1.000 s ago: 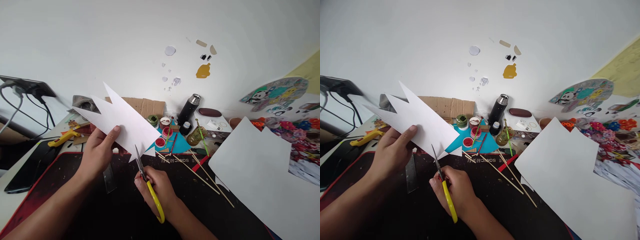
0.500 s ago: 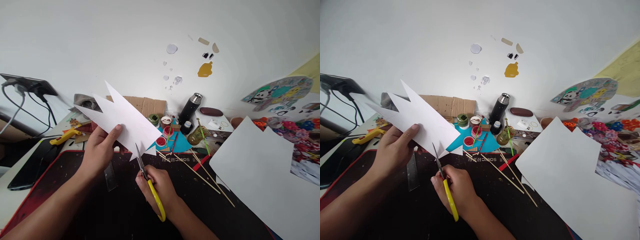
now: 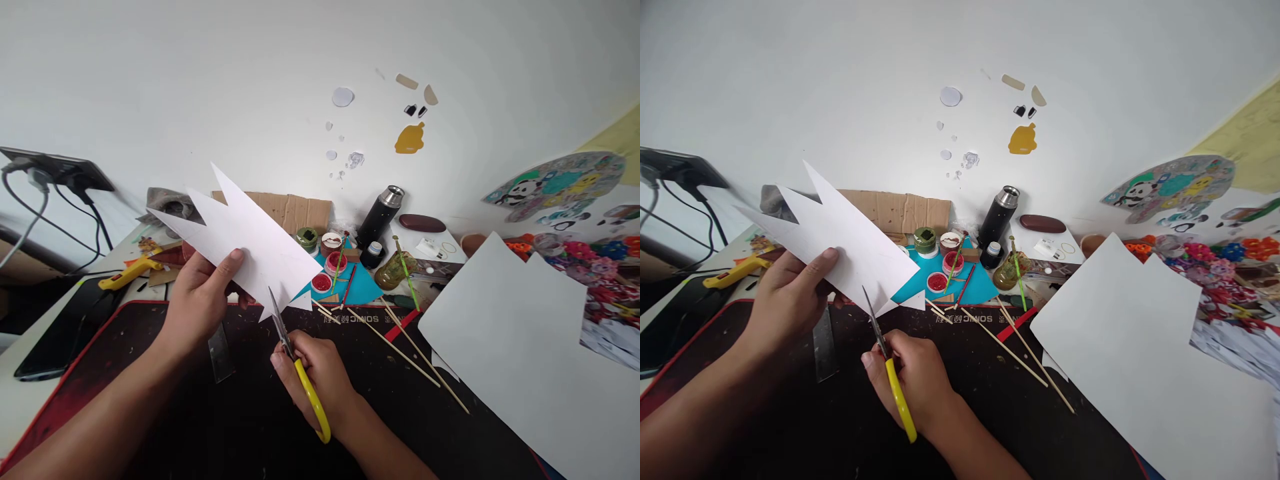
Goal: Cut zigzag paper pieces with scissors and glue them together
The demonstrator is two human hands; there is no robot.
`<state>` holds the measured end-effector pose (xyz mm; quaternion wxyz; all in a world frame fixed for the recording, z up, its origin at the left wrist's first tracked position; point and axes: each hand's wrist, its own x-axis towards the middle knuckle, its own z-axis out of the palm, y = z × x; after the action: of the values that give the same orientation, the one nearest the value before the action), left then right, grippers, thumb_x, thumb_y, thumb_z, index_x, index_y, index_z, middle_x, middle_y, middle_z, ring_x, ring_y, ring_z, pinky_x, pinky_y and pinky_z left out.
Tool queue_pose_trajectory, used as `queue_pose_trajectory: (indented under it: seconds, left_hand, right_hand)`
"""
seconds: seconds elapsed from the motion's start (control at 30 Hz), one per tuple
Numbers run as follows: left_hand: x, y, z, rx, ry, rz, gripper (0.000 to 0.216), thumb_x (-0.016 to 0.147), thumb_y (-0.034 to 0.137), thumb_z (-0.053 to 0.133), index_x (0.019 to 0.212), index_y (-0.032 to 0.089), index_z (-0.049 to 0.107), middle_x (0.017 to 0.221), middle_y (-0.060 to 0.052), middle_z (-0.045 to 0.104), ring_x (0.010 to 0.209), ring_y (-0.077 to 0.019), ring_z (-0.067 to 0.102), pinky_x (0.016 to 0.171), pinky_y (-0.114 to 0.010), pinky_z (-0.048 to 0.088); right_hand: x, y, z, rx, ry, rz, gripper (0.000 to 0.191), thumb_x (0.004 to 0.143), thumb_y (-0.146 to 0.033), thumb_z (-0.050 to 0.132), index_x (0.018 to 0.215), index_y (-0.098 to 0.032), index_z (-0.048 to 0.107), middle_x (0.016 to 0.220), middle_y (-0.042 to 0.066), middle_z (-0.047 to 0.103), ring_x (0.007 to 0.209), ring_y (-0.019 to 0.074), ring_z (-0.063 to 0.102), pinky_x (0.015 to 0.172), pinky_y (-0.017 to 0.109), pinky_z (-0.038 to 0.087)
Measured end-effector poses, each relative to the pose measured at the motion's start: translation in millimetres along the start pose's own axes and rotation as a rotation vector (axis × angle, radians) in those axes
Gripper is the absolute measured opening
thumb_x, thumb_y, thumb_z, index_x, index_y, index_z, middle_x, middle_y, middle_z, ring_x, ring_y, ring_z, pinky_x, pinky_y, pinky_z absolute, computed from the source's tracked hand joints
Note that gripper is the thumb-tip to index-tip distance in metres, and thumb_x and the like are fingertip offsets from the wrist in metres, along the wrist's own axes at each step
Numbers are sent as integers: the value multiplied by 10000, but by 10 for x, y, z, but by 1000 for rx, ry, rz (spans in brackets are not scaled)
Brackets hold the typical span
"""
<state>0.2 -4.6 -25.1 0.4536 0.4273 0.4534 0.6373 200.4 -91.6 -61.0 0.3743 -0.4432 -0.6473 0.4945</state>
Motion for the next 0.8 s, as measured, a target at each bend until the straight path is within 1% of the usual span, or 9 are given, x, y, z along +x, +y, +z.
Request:
queue_pose_trajectory:
  seconds: [0.3, 0.5, 0.8]
  left_hand:
    - [-2, 24, 26, -1, 14, 1, 316, 873, 446, 891, 895, 192, 704, 728, 2, 717, 484, -166, 651, 338, -254, 524]
    - [-4, 11, 19, -8, 8, 8, 308, 877, 439, 886, 889, 197, 696, 706, 10, 710, 468, -165, 646, 342, -255, 527]
    - [-13, 0, 39, -12, 12, 9, 300, 883, 431, 880, 881, 200, 688, 697, 16, 695, 457, -158, 634, 337, -253, 514]
  right_hand:
    - [7, -27, -1, 2, -2, 30, 254, 1017, -374, 657, 830, -217, 589, 613, -75, 412, 519, 92, 342, 505, 217, 295]
    - [6, -26, 6, -29, 11, 42, 292, 1013, -366, 650, 781, -220, 547, 601, -76, 414, 518, 91, 343, 511, 219, 299]
    - [9, -61, 0, -53, 17, 82, 347, 1007, -392, 646, 741, -232, 492, 593, -64, 444, 518, 99, 391, 514, 233, 301]
